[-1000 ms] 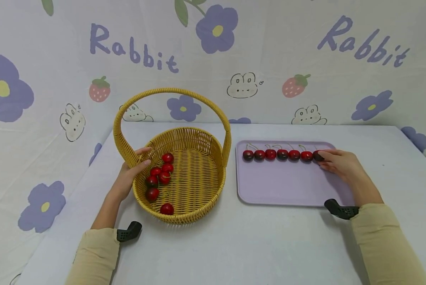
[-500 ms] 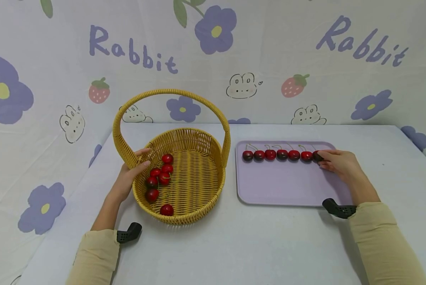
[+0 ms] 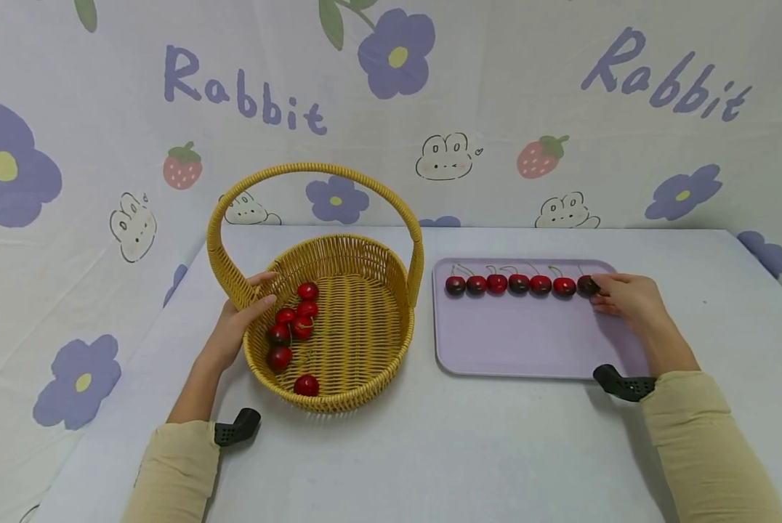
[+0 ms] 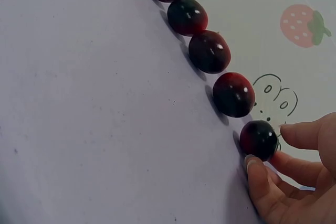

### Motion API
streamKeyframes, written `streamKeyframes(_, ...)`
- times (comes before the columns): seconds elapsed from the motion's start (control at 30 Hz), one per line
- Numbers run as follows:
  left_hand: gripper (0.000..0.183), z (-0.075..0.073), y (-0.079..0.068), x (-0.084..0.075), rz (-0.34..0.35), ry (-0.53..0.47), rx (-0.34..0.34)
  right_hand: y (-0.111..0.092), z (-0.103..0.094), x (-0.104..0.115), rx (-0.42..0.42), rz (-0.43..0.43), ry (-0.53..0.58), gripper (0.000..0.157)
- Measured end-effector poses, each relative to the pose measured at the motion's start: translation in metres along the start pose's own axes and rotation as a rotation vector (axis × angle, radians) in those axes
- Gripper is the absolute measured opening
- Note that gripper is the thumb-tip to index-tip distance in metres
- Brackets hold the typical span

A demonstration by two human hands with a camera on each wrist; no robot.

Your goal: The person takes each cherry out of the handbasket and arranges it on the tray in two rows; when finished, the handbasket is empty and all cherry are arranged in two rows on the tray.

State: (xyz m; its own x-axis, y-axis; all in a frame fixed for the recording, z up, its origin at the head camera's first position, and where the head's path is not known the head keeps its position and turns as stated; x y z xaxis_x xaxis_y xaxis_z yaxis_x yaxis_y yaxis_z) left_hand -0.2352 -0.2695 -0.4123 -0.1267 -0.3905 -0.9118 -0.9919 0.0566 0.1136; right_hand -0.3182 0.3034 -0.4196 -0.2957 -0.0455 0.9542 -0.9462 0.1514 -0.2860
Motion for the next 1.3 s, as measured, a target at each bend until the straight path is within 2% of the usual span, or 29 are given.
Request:
streamKeyframes(0.17,0.051,0.001,0.0,-0.002,-0.002,-0.006,0.001,0.0,0.0,0.001,-0.013,-0.008,-0.046,0.058)
streamKeyframes(0.4,0.052,0.001,-0.001,-0.001,-0.008,-0.009,0.003,0.003,0.001,-0.002,-0.045,-0.002,-0.165,0.059)
streamKeyframes(0.67,0.052,0.001,0.0,0.0,-0.003,-0.003,-0.002,0.001,0.002,0.0,-0.043,-0.012,-0.221,0.058)
streamKeyframes(1.13,0.052,0.001,-0.002,-0.001,0.001,0.002,-0.001,-0.002,0.0,0.003,-0.029,-0.026,-0.194,0.064)
streamKeyframes(1.3,0.052,0.0,-0.002,-0.002,-0.001,0.009,-0.003,-0.004,-0.008,0.007,-0.045,-0.024,-0.139,0.067)
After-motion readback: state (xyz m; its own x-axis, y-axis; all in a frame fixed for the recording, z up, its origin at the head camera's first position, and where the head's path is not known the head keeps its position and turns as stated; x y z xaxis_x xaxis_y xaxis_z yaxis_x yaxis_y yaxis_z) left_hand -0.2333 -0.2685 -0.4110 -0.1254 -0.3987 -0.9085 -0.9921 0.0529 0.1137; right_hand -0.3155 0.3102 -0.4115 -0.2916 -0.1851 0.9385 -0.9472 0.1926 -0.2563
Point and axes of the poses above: each hand's wrist, its own y-axis towards the middle knuckle, its own z-axis out of the palm, x = y × z, the point moved 4 cm from there along y, towards the middle knuckle, and after that the axes turned 14 degrees about y, right-handed, at the moved point
